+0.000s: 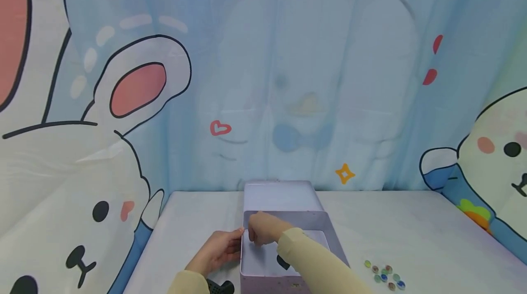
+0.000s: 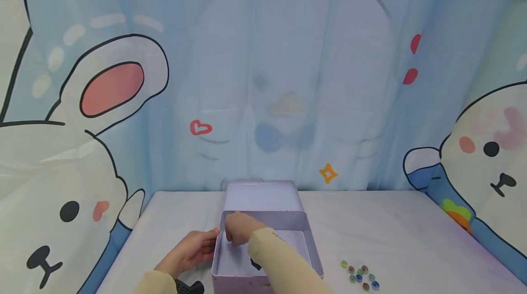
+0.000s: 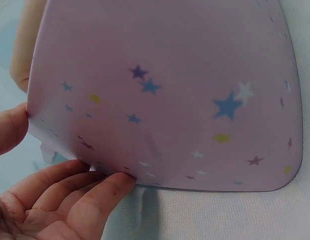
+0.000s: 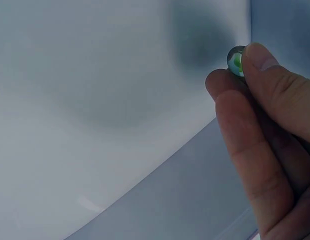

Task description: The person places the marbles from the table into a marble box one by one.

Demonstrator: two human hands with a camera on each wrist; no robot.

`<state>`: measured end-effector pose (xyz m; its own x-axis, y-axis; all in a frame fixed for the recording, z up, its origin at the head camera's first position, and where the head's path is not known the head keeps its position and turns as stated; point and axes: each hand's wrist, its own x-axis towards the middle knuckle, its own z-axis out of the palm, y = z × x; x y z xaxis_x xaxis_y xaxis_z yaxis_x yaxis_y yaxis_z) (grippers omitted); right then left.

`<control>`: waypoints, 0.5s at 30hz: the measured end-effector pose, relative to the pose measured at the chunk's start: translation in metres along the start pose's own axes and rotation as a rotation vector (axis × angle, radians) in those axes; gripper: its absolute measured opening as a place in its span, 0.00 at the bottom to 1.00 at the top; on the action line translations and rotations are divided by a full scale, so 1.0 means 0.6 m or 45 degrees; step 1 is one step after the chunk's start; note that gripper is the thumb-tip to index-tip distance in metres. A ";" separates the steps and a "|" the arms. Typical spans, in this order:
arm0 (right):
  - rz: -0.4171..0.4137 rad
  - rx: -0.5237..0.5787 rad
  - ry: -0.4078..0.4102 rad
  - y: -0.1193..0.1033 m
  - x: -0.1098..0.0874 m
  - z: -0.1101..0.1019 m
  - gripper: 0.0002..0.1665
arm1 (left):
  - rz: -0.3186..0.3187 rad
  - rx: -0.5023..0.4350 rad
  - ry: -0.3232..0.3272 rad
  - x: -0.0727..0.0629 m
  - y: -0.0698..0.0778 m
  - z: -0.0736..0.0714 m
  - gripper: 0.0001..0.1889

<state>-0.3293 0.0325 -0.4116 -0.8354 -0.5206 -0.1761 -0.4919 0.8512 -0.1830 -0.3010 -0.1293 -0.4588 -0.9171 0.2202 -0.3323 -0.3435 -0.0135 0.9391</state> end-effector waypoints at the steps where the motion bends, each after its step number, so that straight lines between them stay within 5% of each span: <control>1: -0.003 0.000 0.001 0.000 0.002 0.001 0.08 | 0.001 0.001 -0.001 0.000 0.001 0.000 0.31; 9: 0.000 0.120 0.022 0.008 -0.002 -0.004 0.08 | -0.010 -0.004 0.005 0.000 0.002 0.003 0.31; 15: -0.042 0.614 0.104 0.058 -0.027 -0.019 0.08 | -0.007 0.008 0.013 -0.001 0.002 0.001 0.31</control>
<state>-0.3359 0.0711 -0.4040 -0.8474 -0.5233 -0.0902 -0.3647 0.6970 -0.6174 -0.3005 -0.1287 -0.4573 -0.9173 0.2100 -0.3383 -0.3473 -0.0065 0.9377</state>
